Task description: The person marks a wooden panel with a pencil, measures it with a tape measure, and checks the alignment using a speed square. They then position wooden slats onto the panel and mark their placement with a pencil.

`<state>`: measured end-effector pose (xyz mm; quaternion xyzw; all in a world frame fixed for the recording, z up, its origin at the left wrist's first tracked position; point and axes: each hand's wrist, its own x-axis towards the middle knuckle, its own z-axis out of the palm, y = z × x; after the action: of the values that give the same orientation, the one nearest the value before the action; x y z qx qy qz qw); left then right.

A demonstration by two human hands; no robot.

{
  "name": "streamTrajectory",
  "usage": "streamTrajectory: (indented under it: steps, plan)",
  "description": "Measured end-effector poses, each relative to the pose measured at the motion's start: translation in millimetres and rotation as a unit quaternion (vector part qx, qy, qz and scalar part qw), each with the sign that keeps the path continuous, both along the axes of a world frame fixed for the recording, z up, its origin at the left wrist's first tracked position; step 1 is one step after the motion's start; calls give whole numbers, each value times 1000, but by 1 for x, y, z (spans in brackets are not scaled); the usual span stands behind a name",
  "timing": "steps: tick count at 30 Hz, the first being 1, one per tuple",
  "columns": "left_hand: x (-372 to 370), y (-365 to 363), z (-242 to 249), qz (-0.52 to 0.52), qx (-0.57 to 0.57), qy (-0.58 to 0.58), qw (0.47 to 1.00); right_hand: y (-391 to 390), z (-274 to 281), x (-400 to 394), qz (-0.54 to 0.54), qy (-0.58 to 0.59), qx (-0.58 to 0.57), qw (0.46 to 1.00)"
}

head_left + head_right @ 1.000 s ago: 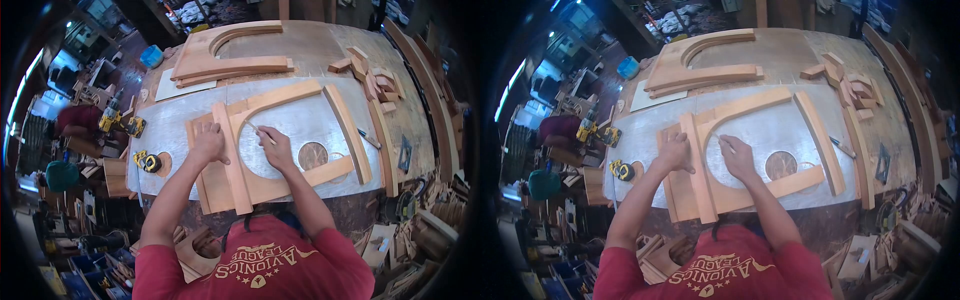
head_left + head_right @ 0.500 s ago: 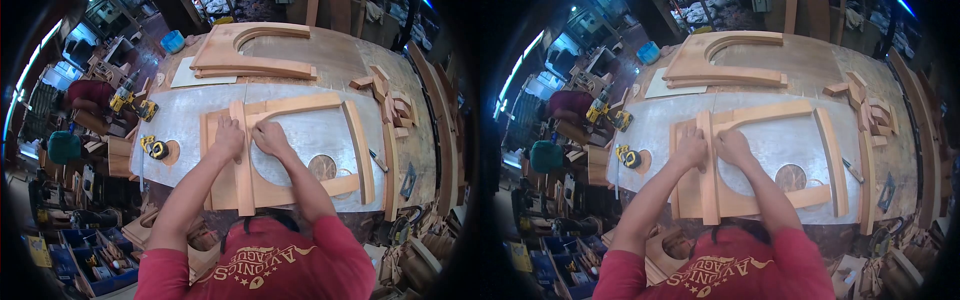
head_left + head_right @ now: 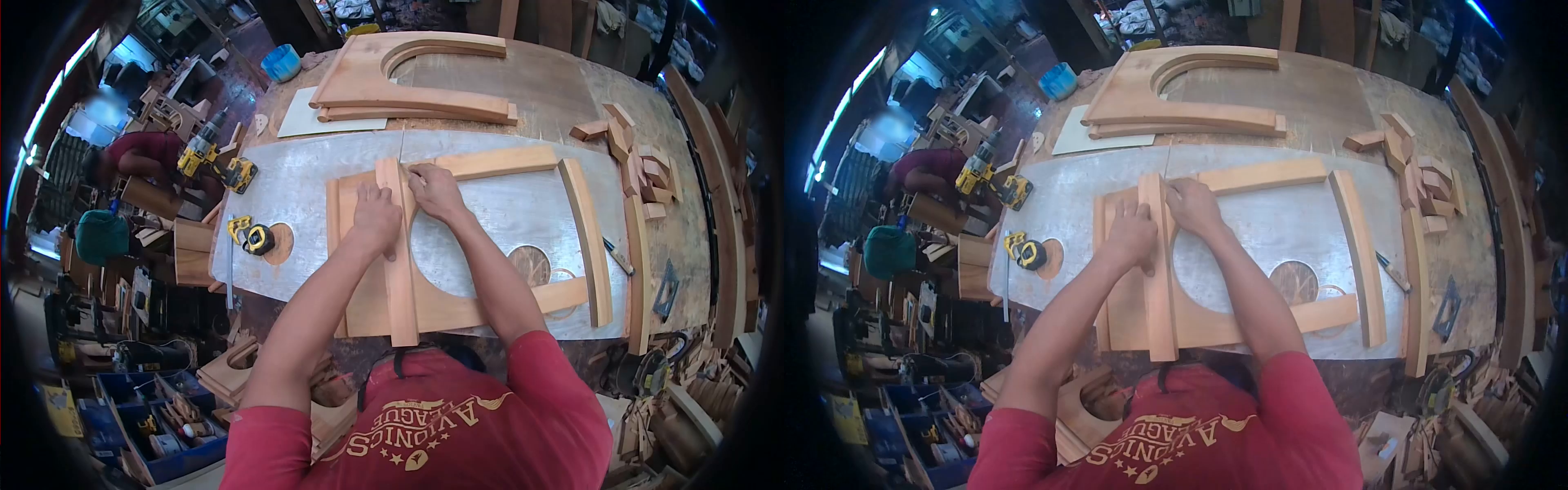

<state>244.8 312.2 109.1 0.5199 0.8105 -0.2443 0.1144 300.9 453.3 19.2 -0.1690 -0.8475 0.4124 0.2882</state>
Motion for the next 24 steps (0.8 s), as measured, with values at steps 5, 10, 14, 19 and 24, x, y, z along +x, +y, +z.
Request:
streamTrajectory:
  steps: [5, 10, 14, 19, 24]
  plan:
    - [-2, 0, -8, 14, 0, 4, 1000, -31, 16, 57, 59, -90, 2, 994]
    - [-1, -2, -5, 20, 7, 2, 1000, -47, 40, 136, 75, -59, -104, 990]
    - [-1, -1, -3, 23, -7, -7, 1000, -57, 48, 158, 43, -47, -98, 993]
    - [0, 1, -4, 25, -10, -3, 1000, -82, 18, 162, 36, -16, -55, 998]
    - [2, 3, 0, 29, -16, -1, 999, -101, 10, 159, 27, -16, -59, 998]
